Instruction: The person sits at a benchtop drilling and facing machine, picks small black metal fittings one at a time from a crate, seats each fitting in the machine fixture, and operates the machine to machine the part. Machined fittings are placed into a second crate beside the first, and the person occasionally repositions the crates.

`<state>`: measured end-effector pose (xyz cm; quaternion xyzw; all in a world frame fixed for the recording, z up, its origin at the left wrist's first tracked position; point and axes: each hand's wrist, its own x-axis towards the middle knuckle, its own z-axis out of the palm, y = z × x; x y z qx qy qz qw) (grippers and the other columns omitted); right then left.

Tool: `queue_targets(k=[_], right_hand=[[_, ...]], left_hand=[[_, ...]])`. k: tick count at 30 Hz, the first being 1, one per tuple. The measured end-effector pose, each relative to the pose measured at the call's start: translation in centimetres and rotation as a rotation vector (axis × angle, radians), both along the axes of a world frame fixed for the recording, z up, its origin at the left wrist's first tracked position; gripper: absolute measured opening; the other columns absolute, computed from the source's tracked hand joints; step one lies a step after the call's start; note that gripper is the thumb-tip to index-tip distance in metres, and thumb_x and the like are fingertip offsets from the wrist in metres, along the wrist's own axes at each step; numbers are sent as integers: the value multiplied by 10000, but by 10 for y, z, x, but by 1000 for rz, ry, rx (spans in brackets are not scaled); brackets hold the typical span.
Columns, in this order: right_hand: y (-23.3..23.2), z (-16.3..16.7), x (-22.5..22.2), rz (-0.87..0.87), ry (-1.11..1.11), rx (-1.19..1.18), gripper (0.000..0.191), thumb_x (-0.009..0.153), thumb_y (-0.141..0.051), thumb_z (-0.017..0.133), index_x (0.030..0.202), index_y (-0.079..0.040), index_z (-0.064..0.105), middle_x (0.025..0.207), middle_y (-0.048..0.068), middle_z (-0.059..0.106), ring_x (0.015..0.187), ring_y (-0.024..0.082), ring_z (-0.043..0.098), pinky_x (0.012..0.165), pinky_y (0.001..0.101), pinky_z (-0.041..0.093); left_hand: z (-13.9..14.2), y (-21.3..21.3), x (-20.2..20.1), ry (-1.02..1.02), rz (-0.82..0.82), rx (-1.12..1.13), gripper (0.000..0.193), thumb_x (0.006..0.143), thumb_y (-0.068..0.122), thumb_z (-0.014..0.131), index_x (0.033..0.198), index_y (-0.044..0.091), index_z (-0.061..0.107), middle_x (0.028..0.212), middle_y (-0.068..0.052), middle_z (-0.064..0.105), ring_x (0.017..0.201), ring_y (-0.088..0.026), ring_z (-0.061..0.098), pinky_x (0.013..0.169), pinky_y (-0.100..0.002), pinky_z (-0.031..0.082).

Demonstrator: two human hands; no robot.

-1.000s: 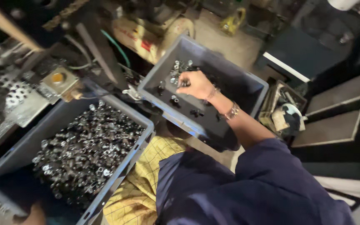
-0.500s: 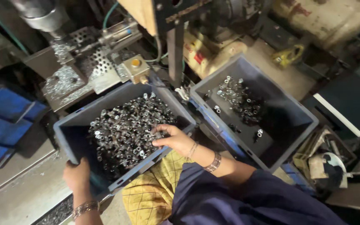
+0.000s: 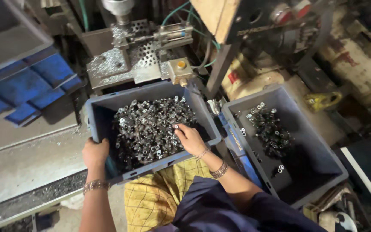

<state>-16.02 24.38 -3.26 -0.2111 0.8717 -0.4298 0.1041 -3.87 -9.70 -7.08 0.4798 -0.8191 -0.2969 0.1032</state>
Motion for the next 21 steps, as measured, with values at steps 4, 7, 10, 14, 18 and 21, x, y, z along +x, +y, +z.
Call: queue_targets(k=[4, 7, 10, 14, 18, 21], right_hand=[[1, 4, -3, 131, 162, -191, 302, 994, -223, 607, 1209, -28, 689, 915, 160, 745, 809, 302, 743, 708, 362, 562], [3, 5, -5, 97, 72, -181, 286, 967, -206, 620, 1172, -18, 689, 967, 160, 737, 815, 299, 741, 724, 360, 557], [5, 8, -4, 71, 96, -188, 256, 959, -188, 624, 1128, -9, 696, 1050, 167, 718, 887, 323, 717, 782, 375, 552], [3, 10, 1, 93, 216, -147, 244, 965, -192, 639, 1107, -3, 698, 1092, 190, 692, 972, 374, 680, 848, 413, 540], [-1, 14, 7, 158, 296, -87, 255, 965, -197, 636, 1117, 2, 686, 1090, 196, 688, 1003, 410, 665, 862, 450, 538], [-3, 17, 13, 181, 301, -9, 284, 970, -209, 619, 1149, 5, 670, 1133, 202, 672, 1001, 416, 665, 858, 466, 548]], left_hand=[[2, 2, 0, 15, 23, 44, 574, 830, 396, 726, 1240, -3, 677, 1147, -312, 704, 1121, -469, 662, 980, -511, 519], [4, 3, 2, 49, 43, 59, 576, 830, 390, 743, 1248, -1, 676, 1161, -296, 706, 1129, -451, 666, 984, -494, 521], [6, 5, 2, 82, 56, 57, 590, 823, 379, 759, 1271, 6, 665, 1162, -283, 708, 1127, -437, 669, 985, -481, 519], [7, 7, 3, 92, 57, 51, 587, 827, 374, 759, 1279, 11, 665, 1174, -274, 708, 1134, -434, 666, 989, -479, 514], [7, 6, 4, 94, 63, 72, 584, 831, 375, 753, 1288, 21, 667, 1173, -273, 711, 1137, -428, 670, 995, -474, 515], [6, 5, 4, 89, 65, 52, 573, 823, 369, 754, 1272, 21, 674, 1167, -272, 706, 1129, -434, 662, 985, -483, 507]])
